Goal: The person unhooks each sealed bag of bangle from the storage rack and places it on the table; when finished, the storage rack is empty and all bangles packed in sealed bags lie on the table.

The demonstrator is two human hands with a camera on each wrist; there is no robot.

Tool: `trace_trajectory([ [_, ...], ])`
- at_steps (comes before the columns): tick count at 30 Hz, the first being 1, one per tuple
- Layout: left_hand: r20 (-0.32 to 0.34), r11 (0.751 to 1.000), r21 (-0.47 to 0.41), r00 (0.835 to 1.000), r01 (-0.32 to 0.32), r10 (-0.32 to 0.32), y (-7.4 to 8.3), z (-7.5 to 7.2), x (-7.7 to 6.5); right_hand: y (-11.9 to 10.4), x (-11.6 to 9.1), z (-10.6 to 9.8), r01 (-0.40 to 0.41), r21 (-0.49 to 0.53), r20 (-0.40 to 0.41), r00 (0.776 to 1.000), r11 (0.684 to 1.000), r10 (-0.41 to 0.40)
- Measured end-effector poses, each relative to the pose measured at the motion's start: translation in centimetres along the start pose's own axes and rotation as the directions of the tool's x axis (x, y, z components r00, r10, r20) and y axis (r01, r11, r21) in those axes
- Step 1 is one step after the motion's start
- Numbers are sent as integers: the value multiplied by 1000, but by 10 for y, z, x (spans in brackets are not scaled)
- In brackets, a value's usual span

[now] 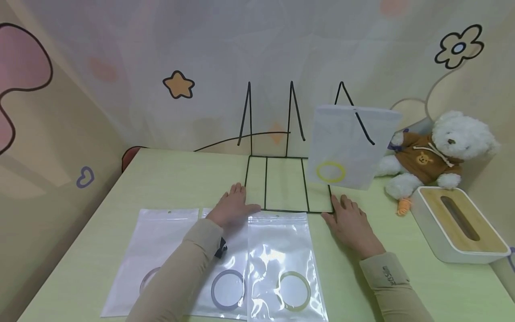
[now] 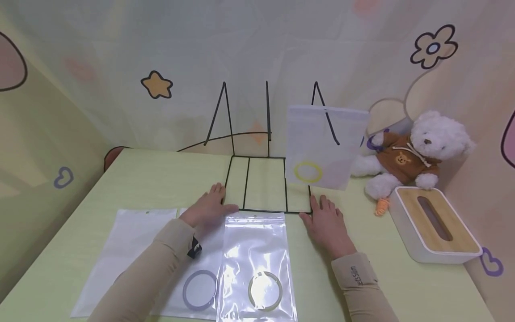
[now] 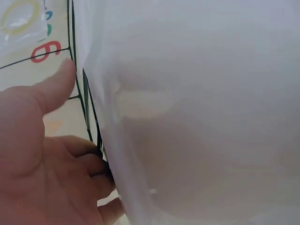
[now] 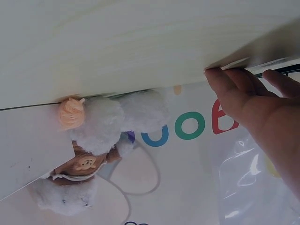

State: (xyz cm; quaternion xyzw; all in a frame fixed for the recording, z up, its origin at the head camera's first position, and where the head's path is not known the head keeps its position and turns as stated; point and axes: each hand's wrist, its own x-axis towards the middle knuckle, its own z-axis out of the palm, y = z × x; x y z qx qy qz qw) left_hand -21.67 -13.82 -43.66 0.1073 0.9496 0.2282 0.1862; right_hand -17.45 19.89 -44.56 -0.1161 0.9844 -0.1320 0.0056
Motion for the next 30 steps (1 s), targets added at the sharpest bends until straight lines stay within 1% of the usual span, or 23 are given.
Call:
trace_trajectory([
  [3, 42, 1000, -27, 999, -13, 14, -1, -4, 1, 0, 0, 0, 1, -2, -6, 1000, 1000, -1],
  [5, 64, 1000, -20, 998, -19, 21, 0, -7, 1, 1, 0, 0, 4, -4, -10, 1000, 1000, -4],
  [7, 74, 1000, 11, 997, -19, 18, 2, -8, 2, 1, 0, 0, 7, -8, -14, 1000, 1000, -7],
  [12, 49, 995, 102, 999, 18, -23, 10, -5, 3, 1, 1, -1, 19, -8, -24, 1000, 1000, -19],
  [15, 28, 991, 123, 998, 45, -49, 15, -3, 2, 1, 2, -1, 21, -7, -23, 1000, 1000, -21],
  [20, 29, 992, 103, 997, 72, -75, 20, -3, 0, -2, 1, -4, 21, -5, -27, 999, 1000, -21],
  [25, 32, 994, 87, 997, 65, -68, 17, -3, 1, -3, 1, -4, 11, 4, -19, 1000, 1000, -11],
  [30, 37, 996, 69, 998, 51, -54, 14, -4, 2, -4, 0, -1, -8, 5, 11, 1000, 1000, 8],
])
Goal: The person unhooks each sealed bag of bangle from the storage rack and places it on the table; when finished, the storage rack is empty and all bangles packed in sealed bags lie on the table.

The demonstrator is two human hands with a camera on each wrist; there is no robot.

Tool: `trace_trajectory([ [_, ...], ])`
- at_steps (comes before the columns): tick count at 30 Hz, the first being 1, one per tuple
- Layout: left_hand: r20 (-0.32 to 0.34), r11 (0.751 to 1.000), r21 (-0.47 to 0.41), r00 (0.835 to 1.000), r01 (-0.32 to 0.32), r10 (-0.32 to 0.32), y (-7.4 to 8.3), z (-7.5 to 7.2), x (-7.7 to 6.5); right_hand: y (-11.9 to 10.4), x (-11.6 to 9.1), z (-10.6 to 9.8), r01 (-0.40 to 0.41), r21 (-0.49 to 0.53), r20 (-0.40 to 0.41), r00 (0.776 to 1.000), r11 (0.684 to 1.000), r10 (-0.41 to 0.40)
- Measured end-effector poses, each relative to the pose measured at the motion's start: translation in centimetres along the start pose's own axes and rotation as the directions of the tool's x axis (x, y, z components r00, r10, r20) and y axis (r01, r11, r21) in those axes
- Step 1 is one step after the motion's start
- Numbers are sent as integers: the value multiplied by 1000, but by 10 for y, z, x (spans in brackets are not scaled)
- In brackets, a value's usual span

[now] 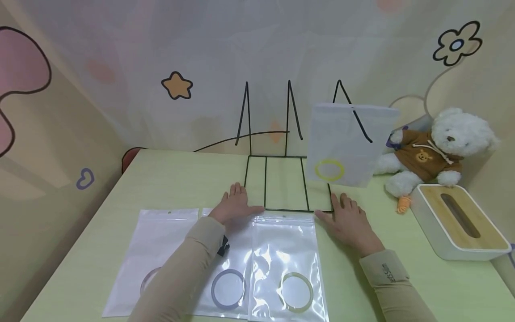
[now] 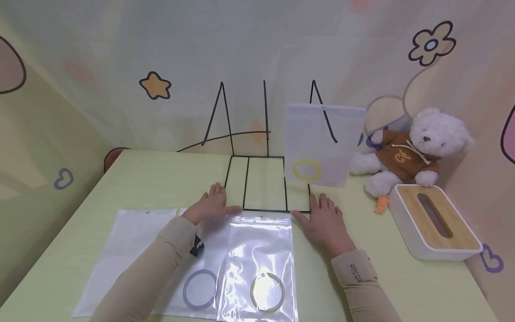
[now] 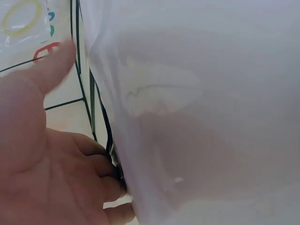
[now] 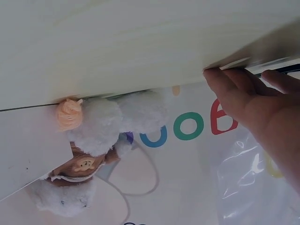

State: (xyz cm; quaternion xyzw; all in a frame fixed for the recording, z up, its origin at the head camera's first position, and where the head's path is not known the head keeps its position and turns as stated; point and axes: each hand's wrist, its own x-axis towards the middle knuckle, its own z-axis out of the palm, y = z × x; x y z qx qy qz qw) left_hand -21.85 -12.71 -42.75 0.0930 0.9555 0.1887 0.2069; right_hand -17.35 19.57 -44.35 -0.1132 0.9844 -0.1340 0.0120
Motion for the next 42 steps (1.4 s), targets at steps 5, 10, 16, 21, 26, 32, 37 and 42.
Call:
trace_trajectory([
  [5, -50, 999, 21, 998, -42, 43, -3, -4, -1, -2, 0, 0, 1, -21, 5, 1000, 1000, -1],
  [10, -79, 997, 16, 994, -79, 80, -6, -6, -1, -2, 0, 1, 14, -30, -5, 1000, 999, -14],
  [16, -101, 997, 19, 992, -70, 72, -9, -2, -1, 1, 2, -3, -20, 61, 56, 998, 998, 17],
  [21, -108, 996, 56, 992, -66, 72, -10, 2, -1, 5, -1, -19, -44, 180, 151, 988, 983, 17],
  [26, -108, 996, 66, 992, -55, 62, -8, 2, -3, 12, -12, -43, -29, 308, 156, 988, 951, -20],
  [32, -109, 996, 82, 993, -43, 51, -9, 3, -1, 23, -20, -70, -70, 352, 136, 990, 933, 23],
  [37, -113, 996, 70, 992, -50, 57, -7, 2, -2, 26, -22, -94, -54, 341, 5, 998, 938, 56],
  [42, -108, 997, 64, 993, -41, 48, -6, 0, -3, 22, -19, -109, -24, 382, -207, 972, 924, 111],
])
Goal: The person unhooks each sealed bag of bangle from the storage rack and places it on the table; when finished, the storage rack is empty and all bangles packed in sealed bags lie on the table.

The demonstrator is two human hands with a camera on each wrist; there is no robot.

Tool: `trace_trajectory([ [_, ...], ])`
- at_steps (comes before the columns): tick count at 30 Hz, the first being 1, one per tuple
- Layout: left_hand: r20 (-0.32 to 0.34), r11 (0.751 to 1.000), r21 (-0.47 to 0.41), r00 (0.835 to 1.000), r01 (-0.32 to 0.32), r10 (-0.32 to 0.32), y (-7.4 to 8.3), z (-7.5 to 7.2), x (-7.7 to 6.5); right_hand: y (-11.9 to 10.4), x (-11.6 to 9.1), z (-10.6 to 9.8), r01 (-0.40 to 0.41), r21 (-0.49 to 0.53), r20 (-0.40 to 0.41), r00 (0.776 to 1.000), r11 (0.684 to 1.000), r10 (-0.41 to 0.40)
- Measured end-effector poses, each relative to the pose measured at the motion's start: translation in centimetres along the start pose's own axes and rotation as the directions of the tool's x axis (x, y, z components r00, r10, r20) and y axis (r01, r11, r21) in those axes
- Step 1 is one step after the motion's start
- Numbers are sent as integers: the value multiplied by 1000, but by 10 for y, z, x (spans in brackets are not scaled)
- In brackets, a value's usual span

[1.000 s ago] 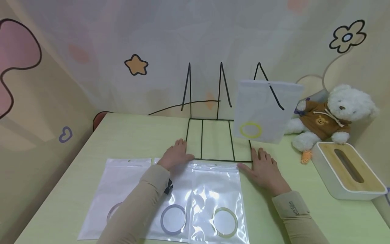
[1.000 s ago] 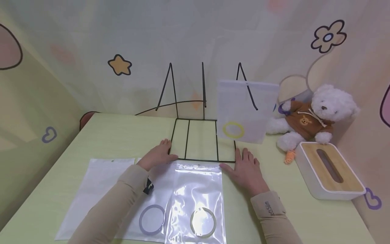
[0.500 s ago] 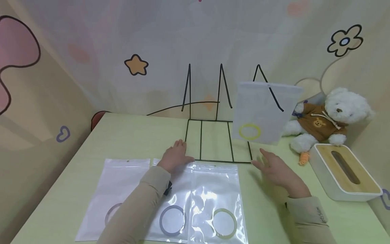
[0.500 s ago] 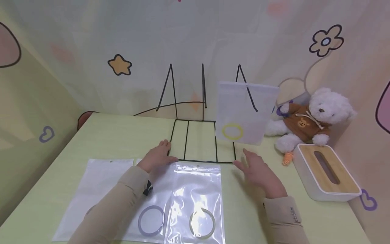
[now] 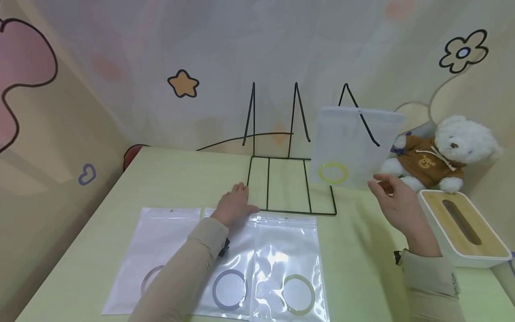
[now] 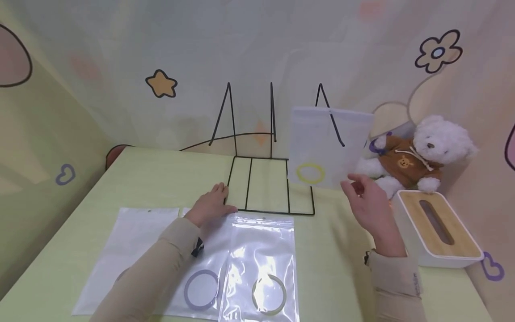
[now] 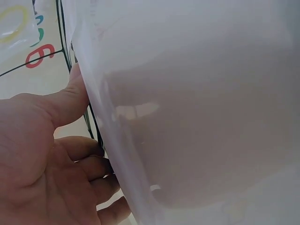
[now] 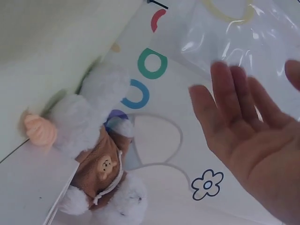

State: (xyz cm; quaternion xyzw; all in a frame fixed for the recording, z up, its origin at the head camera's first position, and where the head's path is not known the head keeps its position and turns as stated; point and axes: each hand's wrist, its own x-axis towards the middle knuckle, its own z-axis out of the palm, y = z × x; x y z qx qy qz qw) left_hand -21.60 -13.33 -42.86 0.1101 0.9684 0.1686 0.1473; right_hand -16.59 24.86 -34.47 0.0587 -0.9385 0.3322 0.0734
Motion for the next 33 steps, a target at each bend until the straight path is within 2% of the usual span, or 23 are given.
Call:
trace_trajectory([
  [2, 5, 1000, 8, 1000, 3, -3, 1, 0, 0, -4, 2, -1, 3, 39, -92, 996, 999, 0],
  [5, 3, 1000, 3, 1000, 12, -12, 1, 0, 0, -9, 7, 1, 15, 88, -216, 976, 996, 4],
  [10, 3, 1000, 2, 1000, 20, -20, 1, -1, 0, -17, 14, 2, 32, 142, -332, 943, 989, 17],
  [21, -3, 999, 32, 1000, 28, -28, 5, -2, -2, -20, 22, 3, 37, 188, -369, 929, 981, 35],
  [33, 1, 999, 8, 999, 44, -44, 5, -1, -3, -22, 25, 8, 105, 160, -430, 902, 982, -27],
])
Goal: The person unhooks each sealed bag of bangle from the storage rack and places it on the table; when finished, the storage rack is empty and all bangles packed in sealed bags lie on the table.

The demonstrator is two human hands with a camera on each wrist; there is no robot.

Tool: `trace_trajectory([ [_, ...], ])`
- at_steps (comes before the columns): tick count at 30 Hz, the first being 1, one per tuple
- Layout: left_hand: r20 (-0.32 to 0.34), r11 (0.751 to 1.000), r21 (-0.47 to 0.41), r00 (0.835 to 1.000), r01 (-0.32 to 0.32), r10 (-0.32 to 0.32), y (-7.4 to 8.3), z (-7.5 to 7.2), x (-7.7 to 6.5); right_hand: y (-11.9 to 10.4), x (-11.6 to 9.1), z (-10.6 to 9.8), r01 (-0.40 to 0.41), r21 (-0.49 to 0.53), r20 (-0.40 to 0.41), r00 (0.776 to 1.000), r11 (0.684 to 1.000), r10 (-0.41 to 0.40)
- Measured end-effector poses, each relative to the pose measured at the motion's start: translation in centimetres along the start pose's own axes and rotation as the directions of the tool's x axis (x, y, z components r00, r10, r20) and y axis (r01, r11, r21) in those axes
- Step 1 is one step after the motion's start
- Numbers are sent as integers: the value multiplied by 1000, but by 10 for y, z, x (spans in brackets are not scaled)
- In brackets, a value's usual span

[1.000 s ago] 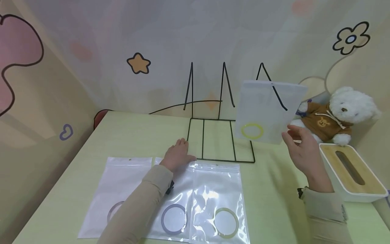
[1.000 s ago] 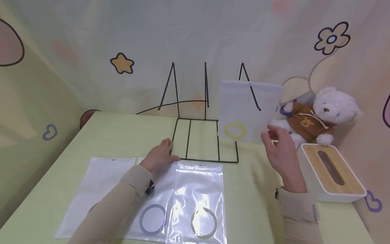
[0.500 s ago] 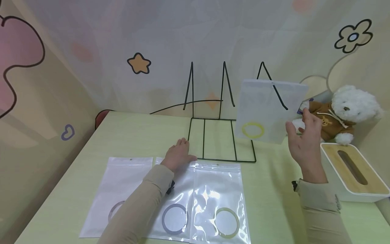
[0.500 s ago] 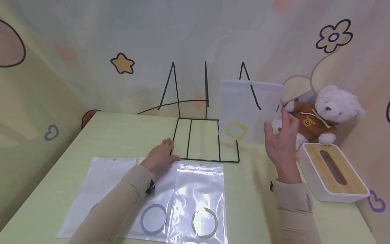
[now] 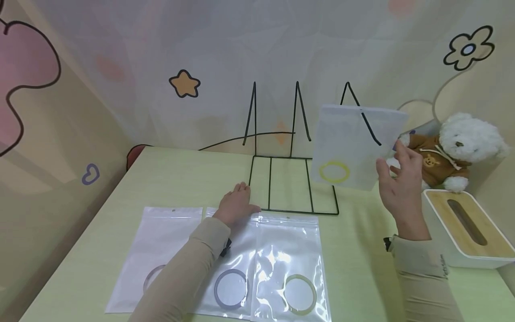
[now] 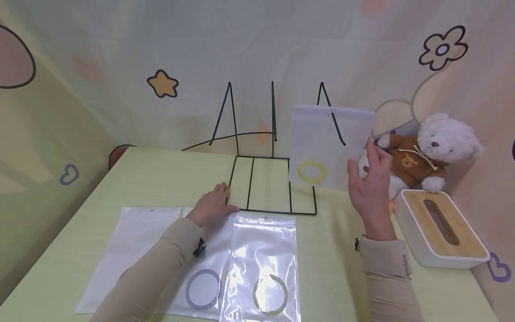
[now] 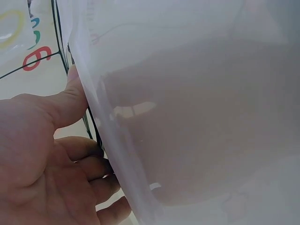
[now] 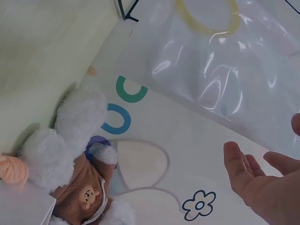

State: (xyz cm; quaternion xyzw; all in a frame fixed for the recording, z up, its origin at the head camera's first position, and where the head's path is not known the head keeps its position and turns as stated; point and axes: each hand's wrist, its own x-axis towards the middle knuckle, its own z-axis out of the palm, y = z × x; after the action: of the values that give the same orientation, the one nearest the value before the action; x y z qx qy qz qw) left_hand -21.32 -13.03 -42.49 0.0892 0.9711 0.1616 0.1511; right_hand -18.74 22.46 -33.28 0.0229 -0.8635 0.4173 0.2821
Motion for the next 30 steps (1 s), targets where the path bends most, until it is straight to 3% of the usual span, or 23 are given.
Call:
trace_trajectory([
  [6, 5, 1000, -19, 1000, 8, -8, -1, 3, 1, -1, 1, 2, -22, 13, -45, 999, 1000, 23],
  [11, -2, 1000, -8, 1000, 7, -7, -1, 4, 2, -2, 1, 6, -23, 35, -147, 989, 999, 28],
  [19, -11, 1000, -6, 1000, 3, -3, -2, 4, 3, -8, 2, 7, 77, 46, -300, 952, 996, -59],
  [30, -16, 1000, 8, 1000, -3, 3, -1, 3, 1, -5, 4, 7, 78, 47, -354, 933, 996, -56],
])
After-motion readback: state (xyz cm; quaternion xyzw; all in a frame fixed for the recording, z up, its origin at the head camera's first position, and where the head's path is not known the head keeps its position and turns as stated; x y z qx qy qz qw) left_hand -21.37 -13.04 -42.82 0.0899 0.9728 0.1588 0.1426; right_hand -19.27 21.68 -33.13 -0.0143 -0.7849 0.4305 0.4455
